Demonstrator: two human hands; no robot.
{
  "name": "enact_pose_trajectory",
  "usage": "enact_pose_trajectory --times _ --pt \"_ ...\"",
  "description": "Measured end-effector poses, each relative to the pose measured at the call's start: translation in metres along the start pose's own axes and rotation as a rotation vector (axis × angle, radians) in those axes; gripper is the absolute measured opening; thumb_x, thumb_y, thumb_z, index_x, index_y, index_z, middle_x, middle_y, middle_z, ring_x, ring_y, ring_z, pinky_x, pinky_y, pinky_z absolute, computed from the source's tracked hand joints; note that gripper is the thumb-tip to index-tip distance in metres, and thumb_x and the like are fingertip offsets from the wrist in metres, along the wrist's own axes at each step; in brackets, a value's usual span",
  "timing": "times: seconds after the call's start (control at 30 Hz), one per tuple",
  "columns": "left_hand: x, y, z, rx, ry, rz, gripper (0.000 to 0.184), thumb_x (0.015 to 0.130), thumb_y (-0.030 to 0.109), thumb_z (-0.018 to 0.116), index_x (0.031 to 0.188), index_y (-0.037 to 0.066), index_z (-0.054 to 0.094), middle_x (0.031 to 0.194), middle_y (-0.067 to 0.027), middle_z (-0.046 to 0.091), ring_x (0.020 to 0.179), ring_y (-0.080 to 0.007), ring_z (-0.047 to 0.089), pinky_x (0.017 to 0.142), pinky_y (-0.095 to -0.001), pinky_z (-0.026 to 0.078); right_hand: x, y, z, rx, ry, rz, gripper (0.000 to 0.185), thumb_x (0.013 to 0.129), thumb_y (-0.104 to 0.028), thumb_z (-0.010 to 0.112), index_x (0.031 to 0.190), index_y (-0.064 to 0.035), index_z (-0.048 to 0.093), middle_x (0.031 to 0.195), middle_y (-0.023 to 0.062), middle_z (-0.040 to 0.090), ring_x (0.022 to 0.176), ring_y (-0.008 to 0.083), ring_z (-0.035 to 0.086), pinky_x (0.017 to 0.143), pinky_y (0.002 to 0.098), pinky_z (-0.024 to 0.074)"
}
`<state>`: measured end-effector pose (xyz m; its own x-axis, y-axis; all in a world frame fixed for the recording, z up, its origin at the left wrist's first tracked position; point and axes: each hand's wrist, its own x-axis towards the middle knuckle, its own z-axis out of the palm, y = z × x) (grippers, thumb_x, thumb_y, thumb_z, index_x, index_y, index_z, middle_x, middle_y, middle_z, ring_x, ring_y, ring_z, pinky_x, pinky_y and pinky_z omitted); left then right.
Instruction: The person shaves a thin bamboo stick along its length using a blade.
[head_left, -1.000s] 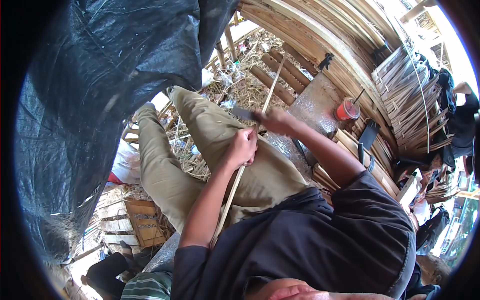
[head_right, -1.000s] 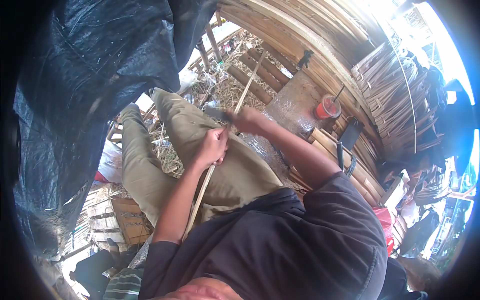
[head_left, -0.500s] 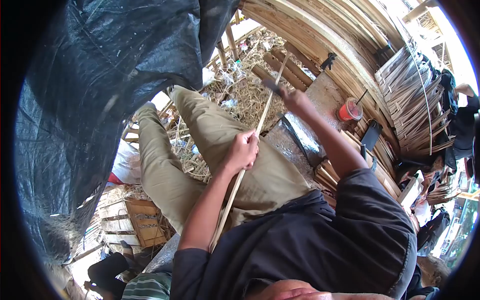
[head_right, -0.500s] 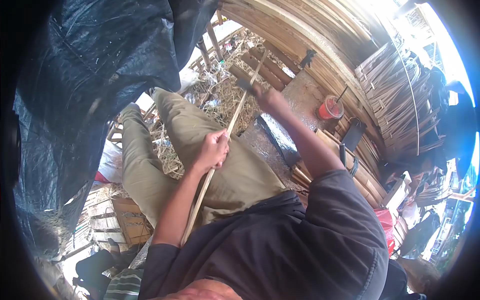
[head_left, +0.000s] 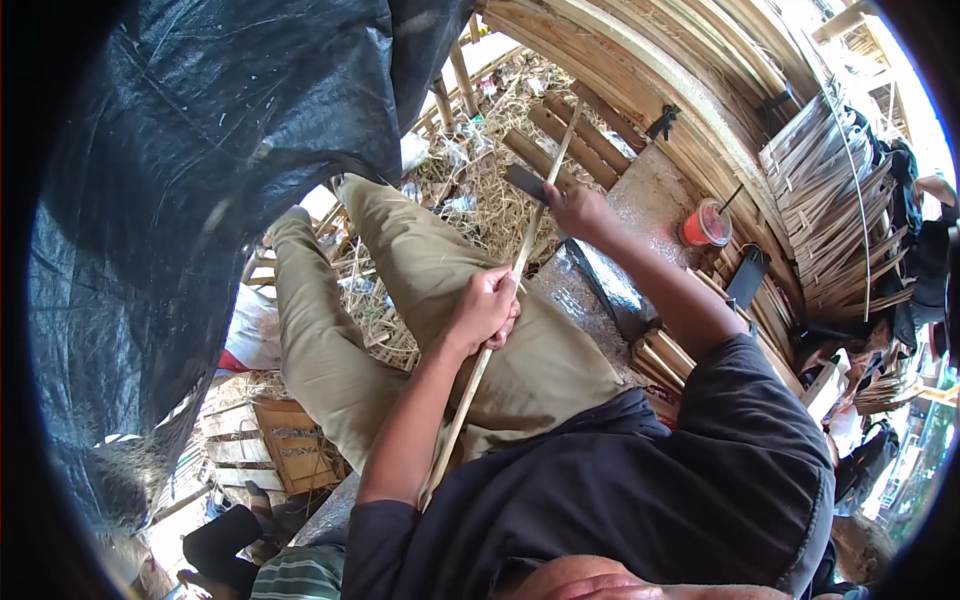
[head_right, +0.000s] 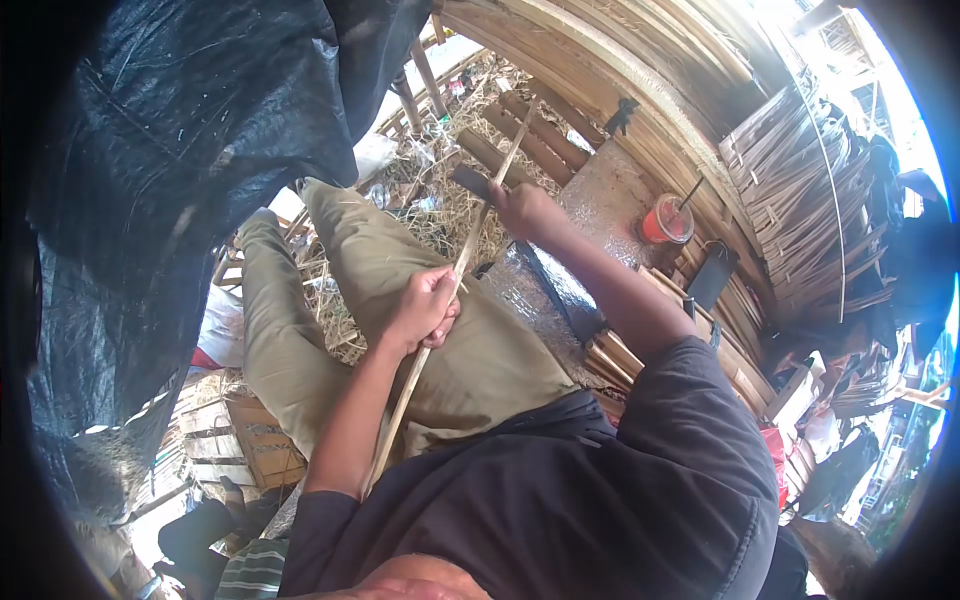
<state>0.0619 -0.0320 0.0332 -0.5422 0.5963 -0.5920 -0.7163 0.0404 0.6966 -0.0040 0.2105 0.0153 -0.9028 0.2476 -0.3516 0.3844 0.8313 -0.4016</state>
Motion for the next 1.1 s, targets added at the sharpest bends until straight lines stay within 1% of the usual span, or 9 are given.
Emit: enact_pose_trajectory --times 0.17,0.33,0.5,0.7,0.77,0.87,0.97,1.0,1.1 --pt "-0.002 -0.003 -0.003 -0.002 -0.03 0.05 0.023 0.108 0.028 0.043 0.095 0.009 0.048 0.062 0.0017 0.043 0.036 -0.0032 0.035 0.03 -0.0222 0.025 0.03 0.014 -0.022 -0.112 -0.147 0.155 0.074 0.103 -0.061 0.03 0.091 0.0 0.071 0.092 0.0241 0.072 0.093 0.04 0.071 0.083 0.0538 0.0559" --pt "-0.003 0.002 0.0 -0.017 -0.019 0.023 0.027 0.108 0.028 0.044 0.091 0.008 0.048 0.06 0.0014 0.044 0.036 -0.0039 0.037 0.029 -0.0231 0.026 -0.02 -0.018 -0.011 -0.137 -0.126 0.017 0.077 0.103 -0.062 0.033 0.087 0.0022 0.073 0.09 0.0267 0.071 0.093 0.0383 0.072 0.084 0.0478 0.0561" --pt "-0.001 -0.006 0.002 0.014 0.023 0.035 0.023 0.108 0.027 0.044 0.104 0.006 0.053 0.06 0.0011 0.046 0.036 -0.0039 0.037 0.03 -0.0229 0.027 0.01 -0.004 -0.031 -0.13 -0.01 0.205 0.075 0.1 -0.065 0.038 0.096 0.0014 0.074 0.095 0.0269 0.072 0.101 0.038 0.071 0.088 0.0496 0.0544" --pt "-0.006 -0.001 -0.002 0.021 -0.004 0.015 0.023 0.108 0.026 0.044 0.106 0.005 0.054 0.061 0.0007 0.048 0.036 -0.0042 0.038 0.031 -0.0233 0.028 -0.012 -0.012 -0.03 -0.187 -0.137 0.085 0.075 0.102 -0.06 0.034 0.097 0.0042 0.072 0.1 0.0263 0.071 0.102 0.0397 0.07 0.089 0.0498 0.0544" --pt "-0.005 -0.004 0.0 0.042 0.011 0.026 0.022 0.108 0.025 0.044 0.108 0.006 0.055 0.062 0.0004 0.048 0.036 -0.004 0.038 0.031 -0.0229 0.027 0.0 -0.001 -0.033 -0.132 -0.047 0.197 0.072 0.103 -0.057 0.036 0.089 0.0042 0.071 0.091 0.0268 0.072 0.092 0.0409 0.072 0.085 0.0509 0.0558" --pt "0.003 -0.004 0.0 0.068 0.019 0.006 0.026 0.108 0.026 0.043 0.121 0.008 0.057 0.063 0.0005 0.047 0.036 -0.0033 0.036 0.031 -0.0215 0.026 -0.027 -0.009 -0.01 -0.136 0.006 0.054 0.066 0.102 -0.053 0.044 0.085 0.0041 0.071 0.088 0.0273 0.071 0.085 0.0465 0.071 0.08 0.0517 0.0565" --pt "-0.009 -0.006 -0.001 0.038 0.013 0.004 0.023 0.108 0.025 0.044 0.107 0.004 0.055 0.061 -0.0004 0.049 0.037 -0.0055 0.041 0.031 -0.0236 0.028 -0.025 -0.007 -0.024 -0.143 -0.094 0.093 0.072 0.102 -0.058 0.037 0.089 0.0036 0.072 0.09 0.0279 0.071 0.093 0.0465 0.07 0.084 0.0517 0.0551" --pt "-0.005 -0.01 -0.002 0.043 0.022 0.014 0.028 0.107 0.024 0.044 0.127 0.008 0.056 0.063 0.0004 0.047 0.036 -0.0035 0.037 0.031 -0.0215 0.026 -0.015 -0.001 -0.028 -0.103 -0.069 0.137 0.074 0.102 -0.059 0.036 0.089 0.0045 0.072 0.091 0.0281 0.071 0.095 0.0464 0.069 0.085 0.0516 0.0546" --pt "0.002 -0.004 0.004 0.109 0.055 0.062 0.027 0.107 0.024 0.044 0.125 0.006 0.056 0.062 0.0008 0.047 0.037 -0.0036 0.038 0.031 -0.0217 0.027 -0.011 0.001 -0.023 -0.116 -0.003 0.161 0.077 0.101 -0.061 0.036 0.091 0.006 0.071 0.092 0.0283 0.071 0.098 0.0452 0.069 0.087 0.0517 0.0536"
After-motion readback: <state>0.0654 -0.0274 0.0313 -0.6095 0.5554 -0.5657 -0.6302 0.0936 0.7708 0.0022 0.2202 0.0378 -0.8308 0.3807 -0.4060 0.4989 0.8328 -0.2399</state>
